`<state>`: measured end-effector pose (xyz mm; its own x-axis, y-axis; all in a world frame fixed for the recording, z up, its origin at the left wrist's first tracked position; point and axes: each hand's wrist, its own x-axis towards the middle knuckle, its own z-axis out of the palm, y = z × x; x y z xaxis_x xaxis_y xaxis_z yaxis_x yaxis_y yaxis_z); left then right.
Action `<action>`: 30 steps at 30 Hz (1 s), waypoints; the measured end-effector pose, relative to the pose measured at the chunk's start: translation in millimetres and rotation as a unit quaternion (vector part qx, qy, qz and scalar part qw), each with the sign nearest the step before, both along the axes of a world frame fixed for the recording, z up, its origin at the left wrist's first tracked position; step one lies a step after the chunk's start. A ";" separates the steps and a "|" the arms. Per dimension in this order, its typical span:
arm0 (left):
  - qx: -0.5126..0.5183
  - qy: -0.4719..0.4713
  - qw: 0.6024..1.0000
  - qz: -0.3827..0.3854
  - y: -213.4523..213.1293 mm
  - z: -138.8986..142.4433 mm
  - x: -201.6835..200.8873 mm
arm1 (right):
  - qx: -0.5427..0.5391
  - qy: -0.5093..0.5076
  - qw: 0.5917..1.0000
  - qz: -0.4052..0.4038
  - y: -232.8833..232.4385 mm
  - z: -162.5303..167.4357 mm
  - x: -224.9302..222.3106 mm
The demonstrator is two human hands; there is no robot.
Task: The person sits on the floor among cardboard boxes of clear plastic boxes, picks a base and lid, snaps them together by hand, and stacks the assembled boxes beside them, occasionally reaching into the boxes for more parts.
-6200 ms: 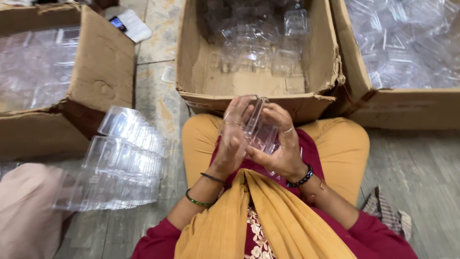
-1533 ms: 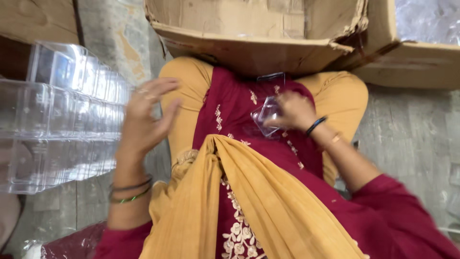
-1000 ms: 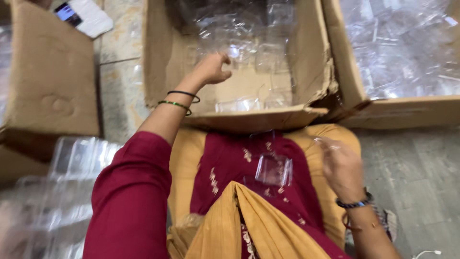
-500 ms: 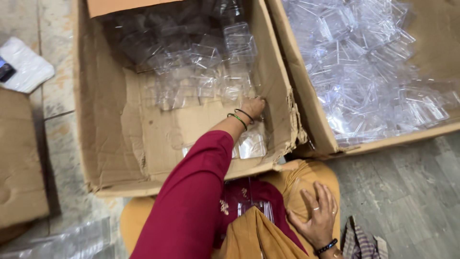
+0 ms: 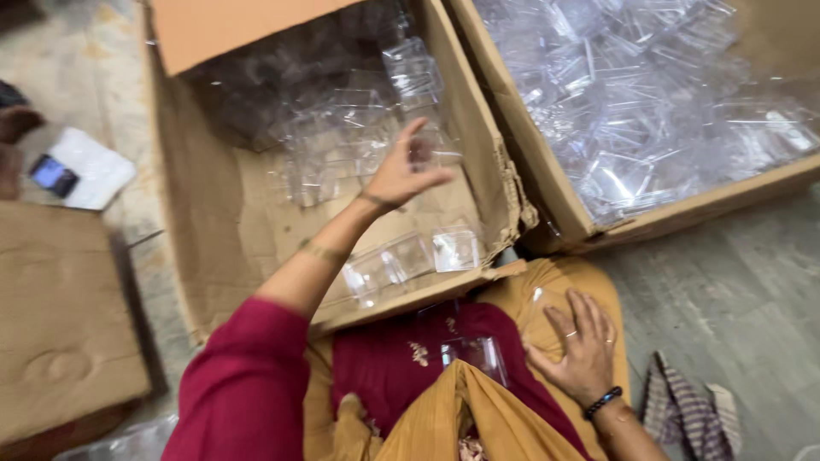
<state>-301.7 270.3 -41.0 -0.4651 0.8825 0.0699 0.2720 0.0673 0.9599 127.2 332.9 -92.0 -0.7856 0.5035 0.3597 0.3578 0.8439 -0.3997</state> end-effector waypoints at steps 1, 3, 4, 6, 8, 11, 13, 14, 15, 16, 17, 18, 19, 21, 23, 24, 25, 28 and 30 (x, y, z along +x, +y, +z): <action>0.048 -0.144 0.988 -0.005 -30.8 20.9 8.5 | 0.011 -0.051 0.999 -0.007 -0.2 5.3 -0.1; 0.159 -0.366 0.917 0.007 -96.5 53.5 38.7 | 0.033 -0.152 0.988 -0.013 2.1 20.8 -2.2; 0.216 -0.468 0.857 0.016 -129.8 63.7 59.3 | 0.035 -0.212 0.977 -0.015 2.8 31.0 -3.8; 0.312 -0.539 0.782 -0.001 -171.0 73.0 102.4 | 0.043 -0.331 0.943 -0.019 5.9 56.2 -9.9; 0.379 -0.557 0.739 0.007 -200.2 74.7 139.9 | -0.094 -0.202 0.974 0.044 5.3 85.0 -23.9; 0.418 -0.499 0.757 0.056 -220.8 75.4 185.5 | -0.243 -0.037 0.957 0.153 -16.4 128.0 -48.1; 0.411 -0.420 0.804 0.085 -229.2 79.7 209.2 | -0.364 0.046 0.889 0.273 -53.8 143.9 -71.5; 0.411 -0.400 0.814 0.091 -233.2 82.6 220.0 | -0.388 0.080 0.867 0.303 -75.0 149.2 -80.3; 0.411 -0.378 0.824 0.095 -236.4 86.6 229.5 | -0.409 0.114 0.842 0.334 -94.3 154.2 -87.4; 0.412 -0.353 0.834 0.101 -239.5 91.2 236.3 | -0.444 0.150 0.804 0.365 -111.7 158.7 -92.1; 0.420 -0.319 0.844 0.099 -240.6 95.0 242.3 | -0.479 0.183 0.762 0.397 -127.2 161.7 -96.2; 0.426 -0.283 0.853 0.100 -242.2 98.4 249.0 | -0.513 0.213 0.714 0.426 -138.2 164.6 -97.0; 0.429 -0.248 0.862 0.102 -245.7 101.4 255.3 | -0.522 0.212 0.701 0.437 -144.9 167.2 -94.6; 0.411 -0.227 0.876 0.110 -253.8 106.0 267.3 | -0.542 0.209 0.677 0.452 -154.1 170.3 -88.1; 0.387 -0.189 0.895 0.118 -260.9 109.0 278.4 | -0.527 0.216 0.675 0.470 -156.0 172.0 -79.9; 0.373 -0.156 0.907 0.120 -263.2 110.5 281.6 | -0.517 0.222 0.675 0.478 -155.7 172.3 -76.5; 0.360 -0.123 0.917 0.120 -264.2 112.1 284.7 | -0.511 0.226 0.671 0.487 -155.5 172.6 -73.4; 0.365 -0.127 0.917 0.095 -263.4 115.7 294.3 | -0.499 0.235 0.667 0.501 -153.9 173.1 -64.0; 0.376 -0.126 0.915 0.069 -260.9 117.5 297.6 | -0.502 0.236 0.662 0.503 -153.7 173.6 -57.4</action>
